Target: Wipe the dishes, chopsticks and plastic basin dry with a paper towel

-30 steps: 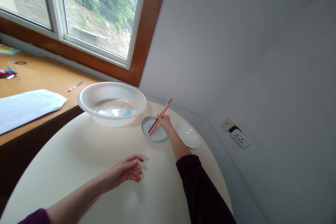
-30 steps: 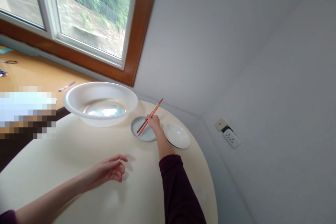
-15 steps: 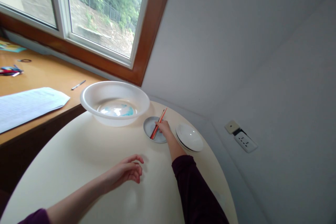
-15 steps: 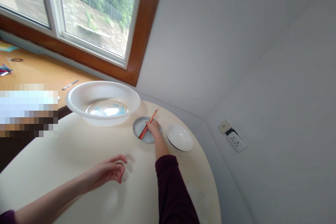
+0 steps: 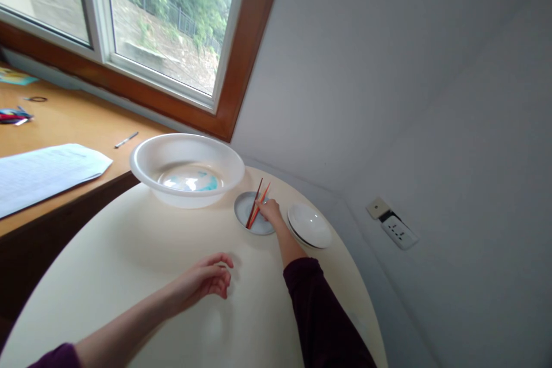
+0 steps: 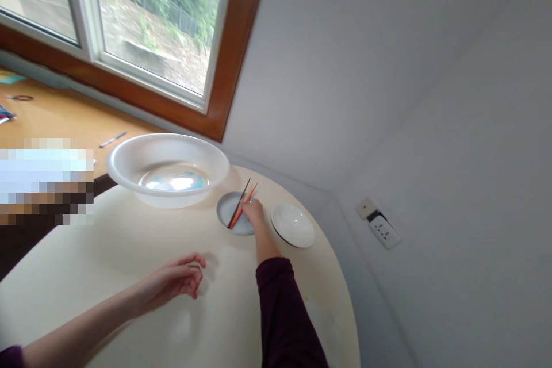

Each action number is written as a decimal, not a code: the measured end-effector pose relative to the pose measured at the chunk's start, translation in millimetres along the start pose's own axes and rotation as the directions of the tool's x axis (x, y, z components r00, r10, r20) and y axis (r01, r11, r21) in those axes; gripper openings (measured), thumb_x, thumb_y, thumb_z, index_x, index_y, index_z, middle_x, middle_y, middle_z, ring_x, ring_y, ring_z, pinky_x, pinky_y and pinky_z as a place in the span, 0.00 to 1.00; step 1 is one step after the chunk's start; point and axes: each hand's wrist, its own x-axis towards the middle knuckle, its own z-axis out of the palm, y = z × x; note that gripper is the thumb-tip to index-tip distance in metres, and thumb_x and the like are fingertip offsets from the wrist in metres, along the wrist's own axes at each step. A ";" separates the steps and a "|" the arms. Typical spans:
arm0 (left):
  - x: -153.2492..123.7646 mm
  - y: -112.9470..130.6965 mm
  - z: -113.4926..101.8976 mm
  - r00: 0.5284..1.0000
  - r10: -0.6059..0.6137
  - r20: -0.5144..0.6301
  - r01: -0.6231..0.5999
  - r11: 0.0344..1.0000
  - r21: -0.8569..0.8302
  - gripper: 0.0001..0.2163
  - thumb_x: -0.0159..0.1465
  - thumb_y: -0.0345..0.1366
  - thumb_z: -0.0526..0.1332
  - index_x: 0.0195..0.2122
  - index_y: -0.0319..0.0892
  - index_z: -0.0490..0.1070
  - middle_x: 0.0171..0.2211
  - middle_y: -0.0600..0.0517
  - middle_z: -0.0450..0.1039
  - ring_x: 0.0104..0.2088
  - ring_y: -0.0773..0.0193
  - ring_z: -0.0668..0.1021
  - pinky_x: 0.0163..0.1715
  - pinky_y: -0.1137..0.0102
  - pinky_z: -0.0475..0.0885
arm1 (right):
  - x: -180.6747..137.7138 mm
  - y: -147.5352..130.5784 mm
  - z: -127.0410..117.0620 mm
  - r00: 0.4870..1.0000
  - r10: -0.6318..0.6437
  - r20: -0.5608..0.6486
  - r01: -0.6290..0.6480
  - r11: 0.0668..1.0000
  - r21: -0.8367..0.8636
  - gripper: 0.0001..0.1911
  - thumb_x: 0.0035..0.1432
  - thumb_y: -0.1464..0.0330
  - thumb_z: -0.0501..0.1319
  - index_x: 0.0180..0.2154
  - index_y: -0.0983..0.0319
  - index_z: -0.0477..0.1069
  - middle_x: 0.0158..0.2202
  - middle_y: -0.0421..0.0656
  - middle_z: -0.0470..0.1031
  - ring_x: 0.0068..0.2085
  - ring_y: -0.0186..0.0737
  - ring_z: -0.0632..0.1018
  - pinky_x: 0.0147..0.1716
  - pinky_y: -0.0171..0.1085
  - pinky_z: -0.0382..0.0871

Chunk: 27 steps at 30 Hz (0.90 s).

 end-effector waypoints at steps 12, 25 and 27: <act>-3.0 4.6 -4.1 0.991 0.090 -0.095 -0.080 0.991 0.109 0.12 0.46 0.38 0.67 0.22 0.39 0.64 0.14 0.60 0.61 0.16 0.74 0.64 0.19 0.76 0.57 | -121.0 54.5 -69.1 0.976 -0.199 -0.090 0.179 0.965 -0.192 0.16 0.55 0.66 0.58 0.16 0.62 0.67 0.20 0.44 0.73 0.27 0.38 0.73 0.28 0.33 0.58; -11.6 10.7 -10.3 0.945 0.232 -0.229 -0.177 0.955 0.239 0.15 0.46 0.40 0.64 0.17 0.41 0.57 0.14 0.63 0.48 0.16 0.75 0.55 0.16 0.77 0.50 | -257.8 209.0 -74.5 0.984 -0.013 -0.180 -0.046 0.946 -0.320 0.17 0.51 0.68 0.58 0.44 0.64 0.69 0.45 0.51 0.71 0.46 0.47 0.73 0.45 0.39 0.62; -16.5 14.0 -11.6 0.921 0.287 -0.262 -0.189 0.919 0.345 0.16 0.46 0.43 0.63 0.17 0.42 0.56 0.14 0.62 0.49 0.16 0.74 0.55 0.17 0.76 0.51 | -260.5 209.7 -61.2 0.979 -0.029 -0.204 -0.048 0.930 -0.364 0.15 0.52 0.74 0.53 0.42 0.64 0.70 0.44 0.52 0.72 0.45 0.46 0.73 0.45 0.38 0.63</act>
